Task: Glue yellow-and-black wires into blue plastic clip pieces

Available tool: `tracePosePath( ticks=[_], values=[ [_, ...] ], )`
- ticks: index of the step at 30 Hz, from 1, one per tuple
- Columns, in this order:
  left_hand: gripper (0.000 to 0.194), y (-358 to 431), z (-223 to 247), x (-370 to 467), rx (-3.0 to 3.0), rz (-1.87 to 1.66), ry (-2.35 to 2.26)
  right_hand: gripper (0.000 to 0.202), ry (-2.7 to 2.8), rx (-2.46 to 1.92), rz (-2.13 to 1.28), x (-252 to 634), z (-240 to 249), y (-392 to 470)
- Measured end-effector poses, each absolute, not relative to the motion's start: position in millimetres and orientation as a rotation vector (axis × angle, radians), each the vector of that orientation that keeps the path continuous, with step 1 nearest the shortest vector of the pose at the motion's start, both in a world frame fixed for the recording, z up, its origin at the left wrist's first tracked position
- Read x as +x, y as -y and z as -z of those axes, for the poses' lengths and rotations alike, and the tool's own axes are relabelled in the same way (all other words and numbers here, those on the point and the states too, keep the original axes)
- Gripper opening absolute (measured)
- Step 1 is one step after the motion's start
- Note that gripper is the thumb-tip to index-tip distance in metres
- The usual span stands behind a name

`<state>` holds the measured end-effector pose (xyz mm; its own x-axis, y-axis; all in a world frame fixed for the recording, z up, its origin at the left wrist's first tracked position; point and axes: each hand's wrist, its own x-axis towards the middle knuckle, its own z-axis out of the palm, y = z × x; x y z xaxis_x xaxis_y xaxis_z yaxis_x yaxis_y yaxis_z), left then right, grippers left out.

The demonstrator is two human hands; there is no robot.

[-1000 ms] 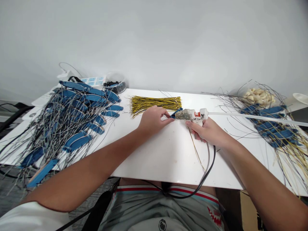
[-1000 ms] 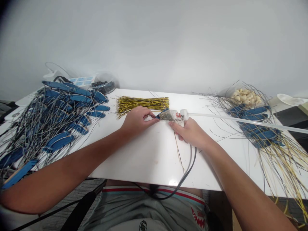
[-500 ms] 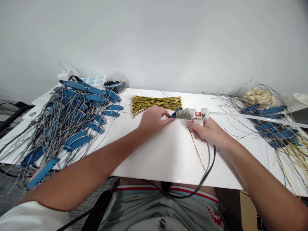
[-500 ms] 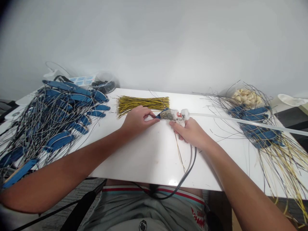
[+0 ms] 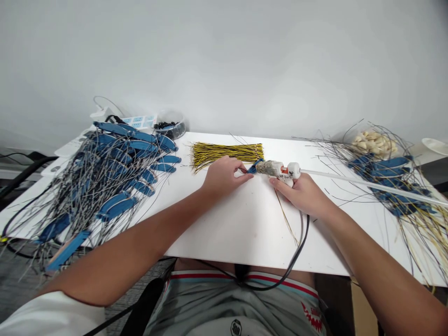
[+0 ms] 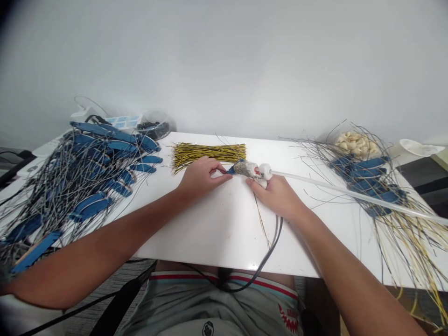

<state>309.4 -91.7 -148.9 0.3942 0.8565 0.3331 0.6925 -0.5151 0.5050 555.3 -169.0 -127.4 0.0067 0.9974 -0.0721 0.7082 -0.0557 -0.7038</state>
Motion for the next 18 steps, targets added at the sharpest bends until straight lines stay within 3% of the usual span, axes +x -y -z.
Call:
tracePosePath(
  ticks=[4,7,11,15,18],
  values=[
    [0.027,90.9,149.5,307.9,2.365,-0.813,-1.360,0.044,1.635,-1.802,-0.865,558.9,129.4,166.7],
    [0.035,93.2,149.3,308.1,2.370,-0.794,-1.365,0.048,1.440,-1.719,-1.060,562.1,126.1,165.1],
    [0.044,98.1,144.7,307.8,2.389,-0.859,-1.376,0.049,1.268,-1.506,-1.081,571.5,115.7,163.0],
    [0.035,89.4,120.6,282.5,2.455,-1.078,-1.466,0.045,1.139,-1.419,-1.067,586.8,112.1,157.7],
    [0.029,72.8,92.1,238.4,2.491,-0.984,-1.765,0.039,1.034,-1.434,-1.110,594.5,115.5,152.1]
  ],
)
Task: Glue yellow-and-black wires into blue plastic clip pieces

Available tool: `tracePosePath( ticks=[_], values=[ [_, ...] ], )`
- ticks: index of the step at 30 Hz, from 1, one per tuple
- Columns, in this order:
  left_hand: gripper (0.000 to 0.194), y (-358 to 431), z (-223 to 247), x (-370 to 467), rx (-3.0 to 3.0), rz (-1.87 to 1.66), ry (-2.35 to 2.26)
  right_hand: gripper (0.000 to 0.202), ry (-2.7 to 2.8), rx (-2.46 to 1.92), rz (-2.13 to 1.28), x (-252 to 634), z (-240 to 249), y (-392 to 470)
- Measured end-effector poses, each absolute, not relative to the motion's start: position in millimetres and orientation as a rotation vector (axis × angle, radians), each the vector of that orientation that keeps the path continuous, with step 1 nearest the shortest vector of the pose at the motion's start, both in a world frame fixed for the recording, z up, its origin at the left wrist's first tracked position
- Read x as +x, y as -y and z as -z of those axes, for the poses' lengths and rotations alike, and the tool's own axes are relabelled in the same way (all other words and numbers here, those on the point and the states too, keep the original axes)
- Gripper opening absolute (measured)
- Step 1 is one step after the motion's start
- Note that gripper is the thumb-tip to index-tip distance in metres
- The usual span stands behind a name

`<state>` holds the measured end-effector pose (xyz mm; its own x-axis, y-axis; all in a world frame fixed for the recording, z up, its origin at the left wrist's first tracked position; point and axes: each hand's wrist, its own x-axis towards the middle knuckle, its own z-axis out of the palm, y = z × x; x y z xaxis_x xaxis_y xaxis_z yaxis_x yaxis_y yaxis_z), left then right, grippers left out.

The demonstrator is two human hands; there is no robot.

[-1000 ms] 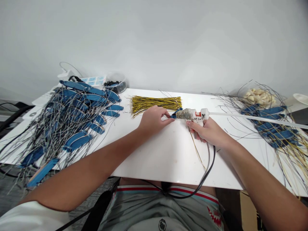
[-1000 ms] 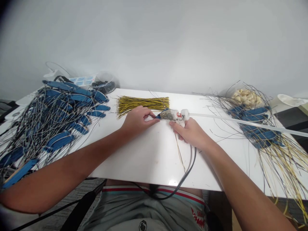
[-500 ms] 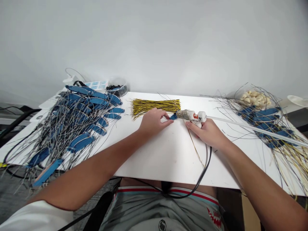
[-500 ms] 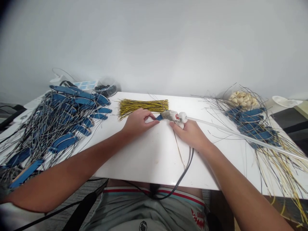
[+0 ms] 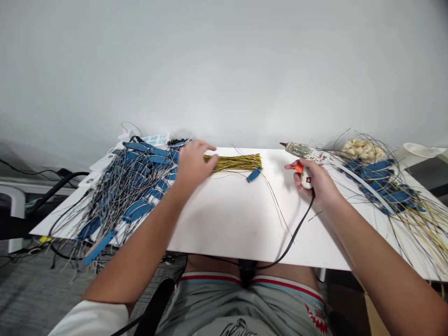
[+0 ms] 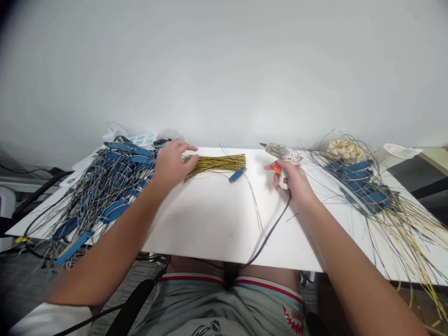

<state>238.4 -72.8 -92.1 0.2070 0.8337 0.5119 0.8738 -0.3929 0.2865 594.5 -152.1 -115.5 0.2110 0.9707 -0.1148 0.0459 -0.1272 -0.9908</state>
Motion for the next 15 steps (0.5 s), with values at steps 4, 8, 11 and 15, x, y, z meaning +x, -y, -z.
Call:
tracePosePath(
  ticks=[4,8,11,15],
  values=[
    [0.030,52.5,66.2,178.3,-2.352,0.545,1.697,0.038,0.912,-1.523,-1.208,595.2,120.7,147.2],
    [0.030,38.3,62.4,151.3,-2.484,0.286,1.536,0.034,0.892,-1.536,-1.261,591.5,120.2,147.8],
    [0.030,28.0,63.7,146.8,-2.525,0.198,1.435,0.032,0.890,-1.575,-1.274,590.3,115.8,150.7],
    [0.031,15.9,66.5,143.0,-2.598,0.182,1.330,0.033,0.896,-1.599,-1.297,593.4,111.9,152.5]
  ],
)
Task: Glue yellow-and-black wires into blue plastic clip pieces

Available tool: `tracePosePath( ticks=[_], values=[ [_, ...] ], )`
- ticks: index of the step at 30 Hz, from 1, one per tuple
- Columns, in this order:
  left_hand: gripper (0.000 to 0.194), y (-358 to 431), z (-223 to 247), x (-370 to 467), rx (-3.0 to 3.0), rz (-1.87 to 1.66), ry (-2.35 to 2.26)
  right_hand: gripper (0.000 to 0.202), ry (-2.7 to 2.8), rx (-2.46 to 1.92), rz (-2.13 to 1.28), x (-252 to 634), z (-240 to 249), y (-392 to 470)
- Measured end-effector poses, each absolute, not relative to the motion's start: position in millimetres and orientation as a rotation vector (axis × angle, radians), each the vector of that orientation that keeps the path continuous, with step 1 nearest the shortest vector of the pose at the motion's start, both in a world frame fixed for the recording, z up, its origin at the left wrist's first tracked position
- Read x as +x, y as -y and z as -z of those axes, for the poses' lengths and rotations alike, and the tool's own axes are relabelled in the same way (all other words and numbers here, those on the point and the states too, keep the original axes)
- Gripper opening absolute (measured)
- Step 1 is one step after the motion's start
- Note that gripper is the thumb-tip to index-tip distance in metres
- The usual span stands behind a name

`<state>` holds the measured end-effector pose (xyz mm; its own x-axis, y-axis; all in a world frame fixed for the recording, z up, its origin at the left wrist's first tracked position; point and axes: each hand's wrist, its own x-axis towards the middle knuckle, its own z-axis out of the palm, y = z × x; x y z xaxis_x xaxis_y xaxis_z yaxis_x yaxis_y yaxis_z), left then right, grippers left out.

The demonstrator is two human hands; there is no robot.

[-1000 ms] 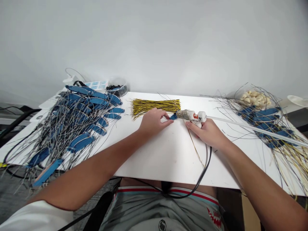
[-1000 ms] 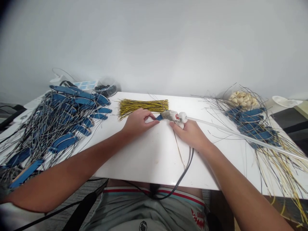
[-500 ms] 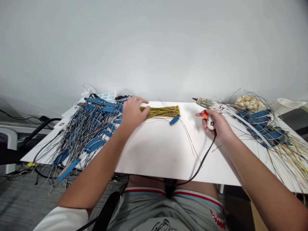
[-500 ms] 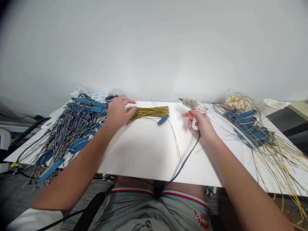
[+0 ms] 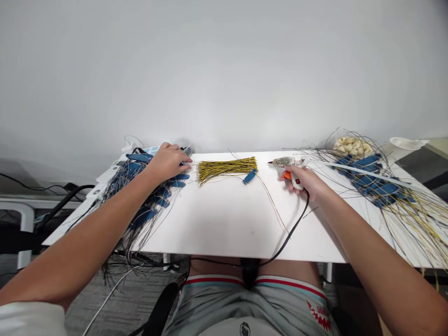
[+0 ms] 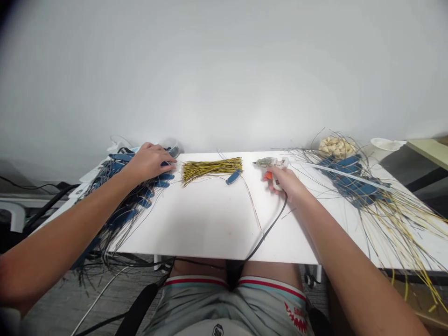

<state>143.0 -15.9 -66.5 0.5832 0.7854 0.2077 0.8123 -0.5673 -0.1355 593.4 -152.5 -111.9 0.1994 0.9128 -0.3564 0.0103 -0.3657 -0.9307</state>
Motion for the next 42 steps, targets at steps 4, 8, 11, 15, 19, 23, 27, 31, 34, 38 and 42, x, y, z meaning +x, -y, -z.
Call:
tracePosePath(
  ticks=[4,8,11,15,19,23,27,31,34,38,42],
  values=[
    [0.033,8.5,71.2,137.7,-2.622,0.174,1.248,0.028,0.916,-1.618,-1.304,596.8,112.9,150.3],
    [0.036,7.9,69.9,135.7,-2.638,0.140,1.134,0.022,0.920,-1.605,-1.284,596.0,113.9,148.5],
    [0.034,9.5,64.7,137.4,-2.631,0.111,1.095,0.025,0.934,-1.618,-1.291,595.4,113.0,149.0],
    [0.032,8.0,58.9,139.6,-2.639,0.051,1.025,0.029,0.951,-1.637,-1.300,596.3,112.6,149.6],
    [0.030,2.8,58.1,138.6,-2.668,-0.009,0.986,0.028,0.955,-1.630,-1.298,596.8,114.2,149.1],
    [0.030,0.4,59.8,135.3,-2.647,0.010,0.991,0.025,0.961,-1.607,-1.286,596.4,115.3,148.7],
    [0.030,3.1,61.5,135.3,-2.638,0.056,1.010,0.024,0.972,-1.589,-1.276,596.6,116.7,148.5],
    [0.039,8.2,57.5,136.4,-2.610,0.010,1.024,0.025,0.987,-1.587,-1.276,597.5,119.5,148.0],
    [0.042,13.9,43.8,130.8,-2.589,0.019,1.034,0.029,1.022,-1.601,-1.264,598.7,122.1,147.8],
    [0.038,29.2,6.5,114.9,-2.552,0.129,1.093,0.030,1.080,-1.661,-1.220,603.3,124.5,148.3],
    [0.038,55.2,-39.9,102.0,-2.438,0.287,1.126,0.037,1.130,-1.803,-1.095,611.3,120.8,151.9]
  ],
)
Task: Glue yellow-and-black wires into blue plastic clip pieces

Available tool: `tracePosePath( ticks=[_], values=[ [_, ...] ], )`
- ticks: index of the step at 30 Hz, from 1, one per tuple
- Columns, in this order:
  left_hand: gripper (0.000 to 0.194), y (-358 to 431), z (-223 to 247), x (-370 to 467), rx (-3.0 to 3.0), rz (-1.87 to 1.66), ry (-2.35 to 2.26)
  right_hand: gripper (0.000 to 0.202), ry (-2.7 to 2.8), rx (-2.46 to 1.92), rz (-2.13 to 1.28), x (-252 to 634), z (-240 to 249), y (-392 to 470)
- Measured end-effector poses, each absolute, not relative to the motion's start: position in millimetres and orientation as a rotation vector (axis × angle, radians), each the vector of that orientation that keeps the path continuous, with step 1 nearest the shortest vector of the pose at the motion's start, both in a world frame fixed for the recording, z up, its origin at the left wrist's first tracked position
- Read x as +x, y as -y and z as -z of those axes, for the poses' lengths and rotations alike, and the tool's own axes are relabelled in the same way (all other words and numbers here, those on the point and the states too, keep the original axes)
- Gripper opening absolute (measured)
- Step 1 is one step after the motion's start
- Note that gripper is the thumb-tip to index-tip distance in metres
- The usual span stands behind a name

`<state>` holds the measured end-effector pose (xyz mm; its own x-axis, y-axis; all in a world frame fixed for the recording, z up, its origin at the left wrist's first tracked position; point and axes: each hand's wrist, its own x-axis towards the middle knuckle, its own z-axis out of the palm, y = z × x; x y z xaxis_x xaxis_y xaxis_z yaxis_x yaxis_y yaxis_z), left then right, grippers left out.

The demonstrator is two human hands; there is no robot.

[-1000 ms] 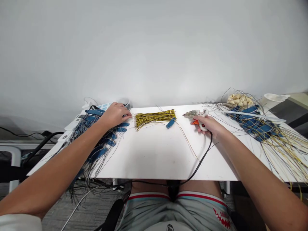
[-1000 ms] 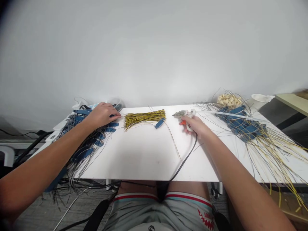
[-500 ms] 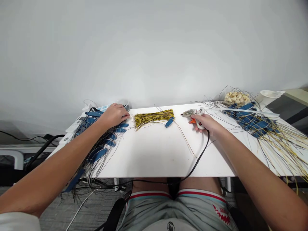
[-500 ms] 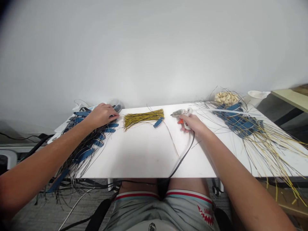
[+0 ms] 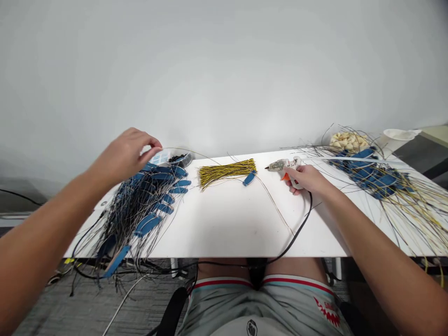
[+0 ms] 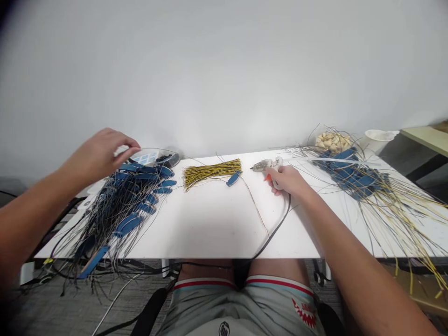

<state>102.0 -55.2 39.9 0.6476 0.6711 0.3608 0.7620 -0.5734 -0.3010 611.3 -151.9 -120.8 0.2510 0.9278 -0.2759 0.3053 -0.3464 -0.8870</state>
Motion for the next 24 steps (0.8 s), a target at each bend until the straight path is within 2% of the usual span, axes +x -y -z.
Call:
tracePosePath(
  ticks=[3,6,10,13,17,24],
  values=[
    [0.043,81.0,-69.2,103.6,-2.377,0.416,1.113,0.047,1.268,-1.996,-0.865,613.6,110.8,158.1],
    [0.042,108.0,-86.3,115.1,-2.357,0.553,1.108,0.052,1.519,-2.185,-0.465,608.8,97.8,167.1],
    [0.039,127.7,-80.2,135.9,-2.483,0.702,1.023,0.040,1.587,-2.081,-0.144,594.5,79.6,182.4],
    [0.029,123.8,-53.9,154.4,-2.710,0.746,0.992,0.033,1.479,-1.821,-0.135,580.5,64.3,191.4],
    [0.025,112.3,-4.8,189.1,-2.969,0.701,1.029,0.038,1.474,-1.484,-0.280,559.2,53.2,187.9],
    [0.011,117.3,52.4,259.4,-3.315,0.819,0.732,0.041,1.871,-1.202,-0.670,526.4,75.4,164.4]
  ],
)
